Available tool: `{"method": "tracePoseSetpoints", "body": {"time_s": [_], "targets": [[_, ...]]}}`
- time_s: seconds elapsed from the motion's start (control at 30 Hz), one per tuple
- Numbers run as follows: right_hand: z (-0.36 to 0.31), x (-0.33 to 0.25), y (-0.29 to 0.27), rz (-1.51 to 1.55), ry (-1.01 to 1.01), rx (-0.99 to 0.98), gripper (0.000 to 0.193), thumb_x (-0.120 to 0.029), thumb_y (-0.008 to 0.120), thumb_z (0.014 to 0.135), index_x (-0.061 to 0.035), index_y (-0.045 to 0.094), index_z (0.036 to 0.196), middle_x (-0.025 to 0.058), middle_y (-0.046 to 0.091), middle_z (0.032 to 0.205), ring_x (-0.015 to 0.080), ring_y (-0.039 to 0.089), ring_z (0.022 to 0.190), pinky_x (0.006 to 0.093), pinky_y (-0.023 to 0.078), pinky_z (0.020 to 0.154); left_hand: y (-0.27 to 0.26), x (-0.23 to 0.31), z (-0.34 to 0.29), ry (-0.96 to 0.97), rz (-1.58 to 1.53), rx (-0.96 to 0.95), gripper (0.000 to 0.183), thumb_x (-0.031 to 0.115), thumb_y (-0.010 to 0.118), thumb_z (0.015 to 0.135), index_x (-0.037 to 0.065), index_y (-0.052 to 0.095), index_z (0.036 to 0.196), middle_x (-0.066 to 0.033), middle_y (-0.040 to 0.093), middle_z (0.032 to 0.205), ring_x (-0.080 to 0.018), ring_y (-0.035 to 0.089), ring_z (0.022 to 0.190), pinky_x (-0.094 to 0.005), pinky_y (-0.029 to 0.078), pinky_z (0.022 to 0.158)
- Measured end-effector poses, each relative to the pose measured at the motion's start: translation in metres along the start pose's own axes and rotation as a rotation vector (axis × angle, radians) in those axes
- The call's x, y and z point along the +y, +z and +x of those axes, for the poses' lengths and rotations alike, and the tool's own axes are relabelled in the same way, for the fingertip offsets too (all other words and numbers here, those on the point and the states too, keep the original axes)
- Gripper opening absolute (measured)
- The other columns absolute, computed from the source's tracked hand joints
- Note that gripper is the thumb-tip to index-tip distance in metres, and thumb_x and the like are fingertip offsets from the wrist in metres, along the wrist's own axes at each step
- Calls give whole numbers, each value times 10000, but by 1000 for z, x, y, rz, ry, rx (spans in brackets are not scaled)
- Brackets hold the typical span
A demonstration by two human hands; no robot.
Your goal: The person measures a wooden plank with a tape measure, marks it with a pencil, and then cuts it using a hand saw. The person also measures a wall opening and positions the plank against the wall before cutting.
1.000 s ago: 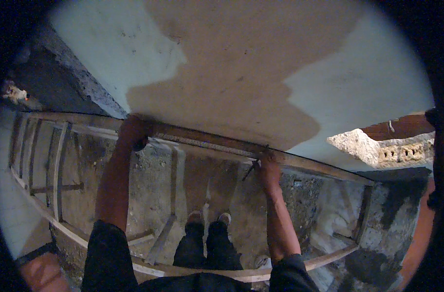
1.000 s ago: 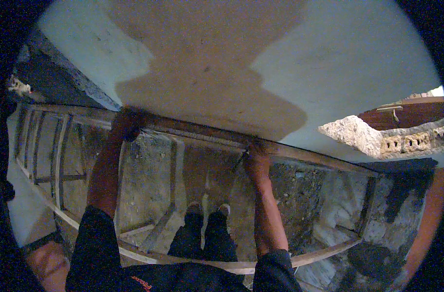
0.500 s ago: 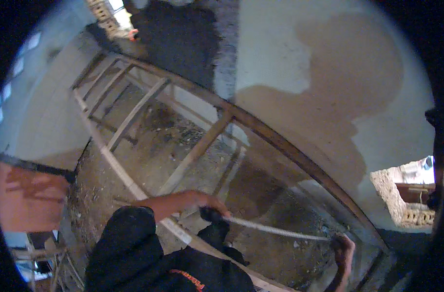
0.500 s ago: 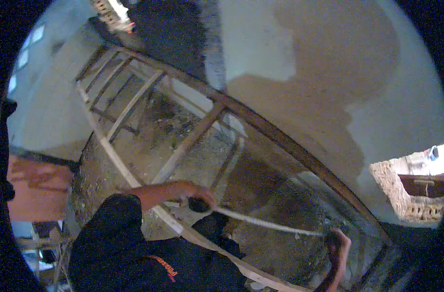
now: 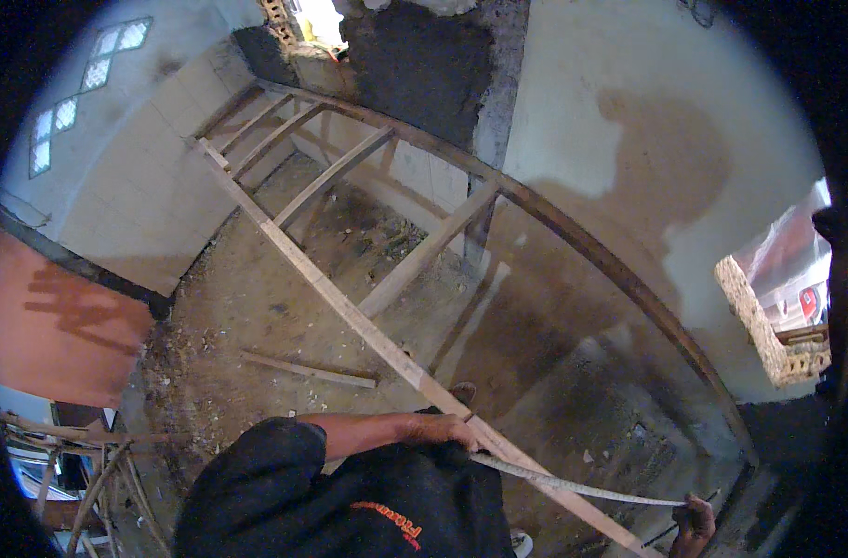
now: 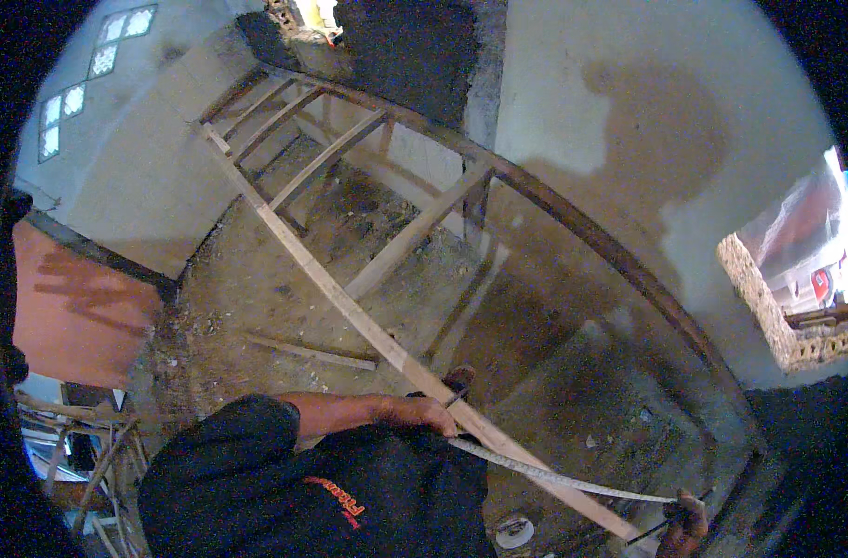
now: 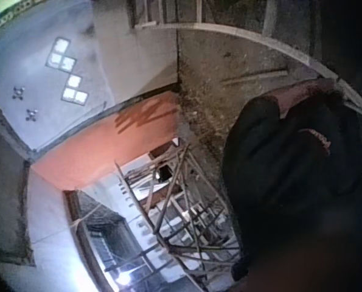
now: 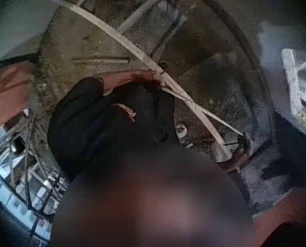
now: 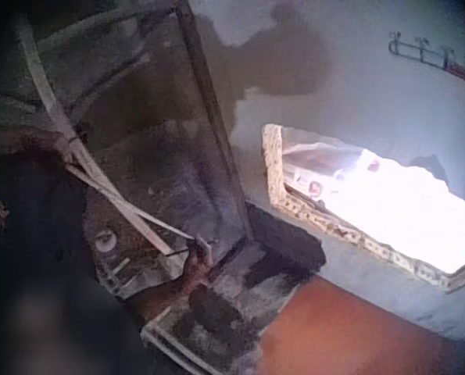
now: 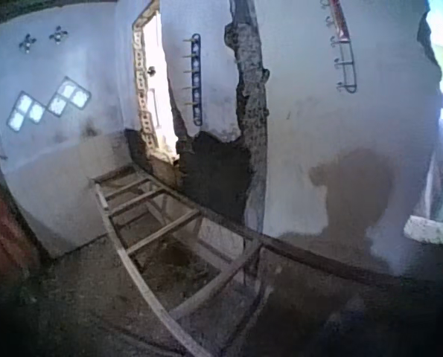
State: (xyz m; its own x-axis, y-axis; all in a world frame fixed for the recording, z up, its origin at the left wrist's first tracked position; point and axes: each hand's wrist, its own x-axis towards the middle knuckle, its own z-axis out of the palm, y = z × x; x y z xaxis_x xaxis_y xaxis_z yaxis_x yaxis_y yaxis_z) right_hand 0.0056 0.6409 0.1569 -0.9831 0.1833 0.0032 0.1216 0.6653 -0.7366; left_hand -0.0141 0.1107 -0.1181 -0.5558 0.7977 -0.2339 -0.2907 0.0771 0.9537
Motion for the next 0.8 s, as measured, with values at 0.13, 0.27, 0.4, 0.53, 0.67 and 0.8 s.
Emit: {"method": "tracePoseSetpoints", "body": {"time_s": [0.13,0.27,0.4,0.53,0.67,0.8], "targets": [[-44,22,8,23,20,111,245,-20,576,938,19,691,1150,144,730,1008,260,708,856,358,588,827,35,-6,-24,-36,-41,65,338,280,566,926,6,735,1026,-47,722,983,-144,644,901,-323,500,840],[-58,52,28,301,-136,195,256,120,583,818,-4,671,1024,133,694,1086,184,667,844,323,563,753,62,1,-43,-255,-327,173,306,287,549,924,52,731,994,-34,709,933,-151,637,835,-316,502,783],[-65,45,74,90,-271,43,230,96,643,823,3,670,1032,133,700,1065,177,675,854,325,578,757,67,27,-55,-418,-441,138,255,284,553,914,93,715,966,-27,684,909,-136,615,798,-336,499,770],[-79,-2,155,142,-208,-131,213,91,679,812,11,669,1009,90,689,945,157,671,835,323,576,760,64,45,-53,-118,-242,166,237,283,553,917,107,708,952,-15,667,899,-116,593,810,-323,483,783],[-91,-64,235,143,-158,-138,297,112,632,800,-13,672,1067,99,713,1018,156,672,907,324,562,802,47,31,-42,-231,-371,151,212,261,562,910,106,702,942,-8,661,896,-138,580,816,-313,463,795],[-83,-116,284,479,76,62,286,-51,665,869,-3,661,1151,100,699,1017,188,682,958,351,569,827,8,1,-55,-52,-148,330,235,267,563,916,72,692,945,-13,660,901,-149,586,825,-321,461,795]]}}
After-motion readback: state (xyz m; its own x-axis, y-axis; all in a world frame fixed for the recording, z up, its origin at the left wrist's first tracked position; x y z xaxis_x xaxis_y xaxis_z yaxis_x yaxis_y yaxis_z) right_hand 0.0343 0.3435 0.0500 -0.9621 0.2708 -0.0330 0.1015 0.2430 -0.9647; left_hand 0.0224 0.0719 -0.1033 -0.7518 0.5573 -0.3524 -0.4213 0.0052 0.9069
